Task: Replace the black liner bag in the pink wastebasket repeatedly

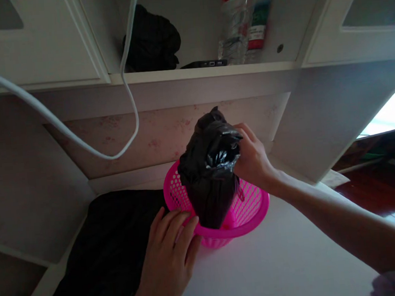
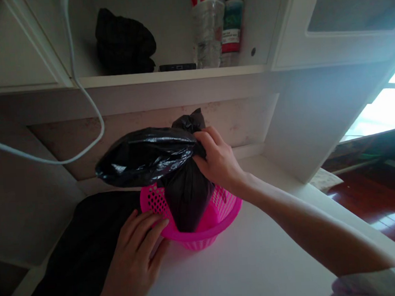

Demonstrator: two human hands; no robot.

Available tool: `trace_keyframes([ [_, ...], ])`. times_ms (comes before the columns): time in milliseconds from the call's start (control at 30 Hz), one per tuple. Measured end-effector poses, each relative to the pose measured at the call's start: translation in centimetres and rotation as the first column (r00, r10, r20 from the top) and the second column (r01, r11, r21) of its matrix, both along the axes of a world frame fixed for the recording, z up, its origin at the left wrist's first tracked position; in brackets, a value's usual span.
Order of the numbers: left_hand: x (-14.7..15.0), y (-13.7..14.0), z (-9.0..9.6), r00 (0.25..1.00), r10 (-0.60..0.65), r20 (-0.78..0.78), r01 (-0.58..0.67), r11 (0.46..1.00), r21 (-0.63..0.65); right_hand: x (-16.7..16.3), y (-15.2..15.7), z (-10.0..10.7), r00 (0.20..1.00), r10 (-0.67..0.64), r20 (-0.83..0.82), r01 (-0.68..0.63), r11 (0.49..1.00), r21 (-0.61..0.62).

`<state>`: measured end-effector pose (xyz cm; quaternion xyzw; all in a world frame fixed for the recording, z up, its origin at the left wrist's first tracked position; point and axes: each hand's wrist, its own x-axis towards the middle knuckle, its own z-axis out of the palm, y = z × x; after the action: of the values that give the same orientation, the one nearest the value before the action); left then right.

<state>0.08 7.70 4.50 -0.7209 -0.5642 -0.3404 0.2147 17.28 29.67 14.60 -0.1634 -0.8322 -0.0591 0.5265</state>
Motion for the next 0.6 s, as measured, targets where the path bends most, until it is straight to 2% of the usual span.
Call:
trace_keyframes([
  [100,-0.3,-0.2,0.4,1.000,-0.007,0.024,0.007,1.000,0.012,0.3,-1.0,-0.1,0.995,0.008,0.098,-0.004,0.999,-0.043],
  [167,-0.4,-0.3,0.8,1.000,-0.010,0.020,0.009,1.000,0.012,0.4,-2.0,0.0,0.967,0.041,0.251,-0.021,0.997,-0.080],
  [267,-0.3,-0.5,1.2,0.999,-0.023,0.031,0.023,1.000,0.015,0.3,-3.4,-0.2,0.827,0.109,0.552,-0.024,0.987,-0.159],
  [333,-0.2,-0.6,1.5,0.998,-0.043,0.054,0.041,0.999,0.021,0.1,-3.8,-0.5,0.716,0.142,0.683,0.015,0.976,-0.219],
  [400,-0.2,-0.9,1.9,0.994,-0.059,0.089,0.058,0.998,0.017,0.0,-3.6,-0.8,0.654,0.181,0.735,0.056,0.957,-0.286],
  [500,-0.9,-1.7,3.1,0.989,-0.109,0.102,0.114,0.993,-0.039,-0.1,-2.7,-1.2,0.635,0.278,0.721,0.064,0.911,-0.408],
  [600,-2.4,-2.3,5.4,0.979,-0.198,0.036,0.201,0.949,-0.243,-0.2,-2.0,-1.3,0.612,0.399,0.683,0.042,0.846,-0.532],
])
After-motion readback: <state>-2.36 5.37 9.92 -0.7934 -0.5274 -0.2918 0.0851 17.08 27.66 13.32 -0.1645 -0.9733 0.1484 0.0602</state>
